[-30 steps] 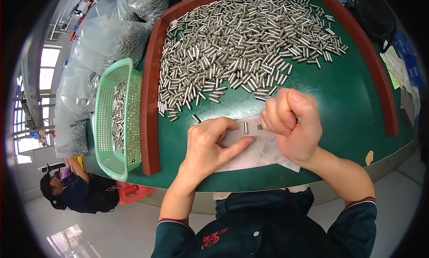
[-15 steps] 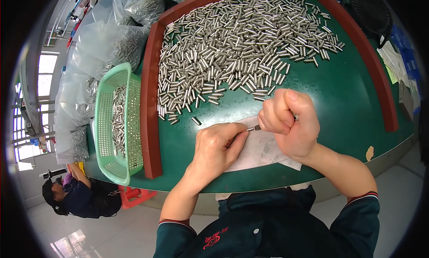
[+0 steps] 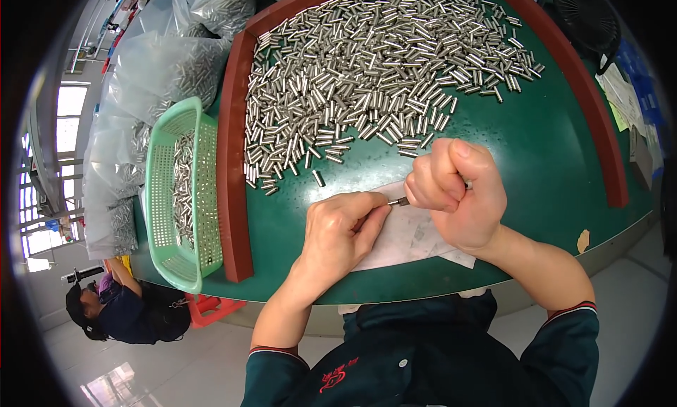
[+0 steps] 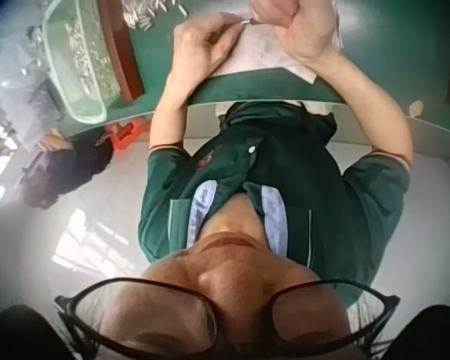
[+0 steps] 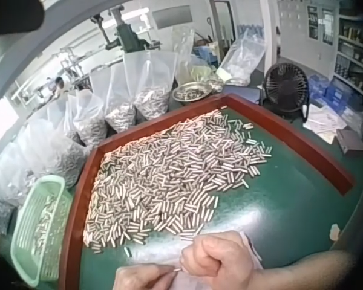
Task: Assembling small cylindrical metal components at a manufacturing workbench.
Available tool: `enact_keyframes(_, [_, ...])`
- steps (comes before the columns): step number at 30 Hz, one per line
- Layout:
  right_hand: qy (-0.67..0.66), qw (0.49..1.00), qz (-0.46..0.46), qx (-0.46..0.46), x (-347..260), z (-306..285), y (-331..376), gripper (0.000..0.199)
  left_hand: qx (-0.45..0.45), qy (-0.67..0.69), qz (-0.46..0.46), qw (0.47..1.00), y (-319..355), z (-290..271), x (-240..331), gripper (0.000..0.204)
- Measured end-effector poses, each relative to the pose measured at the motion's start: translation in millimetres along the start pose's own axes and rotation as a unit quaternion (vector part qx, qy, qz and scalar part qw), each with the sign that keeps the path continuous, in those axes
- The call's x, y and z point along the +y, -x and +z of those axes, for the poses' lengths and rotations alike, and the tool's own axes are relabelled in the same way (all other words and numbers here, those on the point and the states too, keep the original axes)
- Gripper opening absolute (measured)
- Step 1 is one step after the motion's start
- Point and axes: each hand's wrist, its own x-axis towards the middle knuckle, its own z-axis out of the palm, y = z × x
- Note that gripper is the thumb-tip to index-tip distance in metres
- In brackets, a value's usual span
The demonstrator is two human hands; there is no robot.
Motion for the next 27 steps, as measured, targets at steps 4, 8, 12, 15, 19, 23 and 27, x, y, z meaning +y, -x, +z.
enact_keyframes(4, [0.005,1.000,-0.002,0.003,0.8,1.0,0.2,0.038,0.007,0.009,-0.003,1.000,1.3,2.4,-1.7,0.005])
enact_keyframes(8, [0.017,1.000,-0.012,0.001,3.5,4.6,3.7,0.039,0.025,0.027,0.009,0.999,3.0,5.8,-4.9,0.005])
enact_keyframes(12, [0.078,0.997,-0.017,0.003,5.6,8.0,7.8,0.039,-0.001,0.019,0.003,1.000,-0.6,1.6,-1.4,0.005])
enact_keyframes(15, [0.076,0.996,-0.037,0.002,7.3,10.7,6.1,0.037,-0.010,0.005,0.009,1.000,-1.6,0.4,1.2,0.005])
enact_keyframes(19, [0.054,0.998,-0.033,0.016,7.9,10.7,4.7,0.035,0.006,0.015,-0.009,1.000,0.7,1.8,2.1,0.005])
enact_keyframes(23, [0.021,0.999,-0.005,0.033,1.8,8.7,2.8,0.035,-0.012,0.314,-0.129,0.941,1.7,-7.3,0.8,0.005])
enact_keyframes(27, [0.024,0.999,0.019,0.043,0.4,7.6,3.4,0.036,-0.096,0.604,-0.217,0.761,0.2,-14.0,-10.1,0.007])
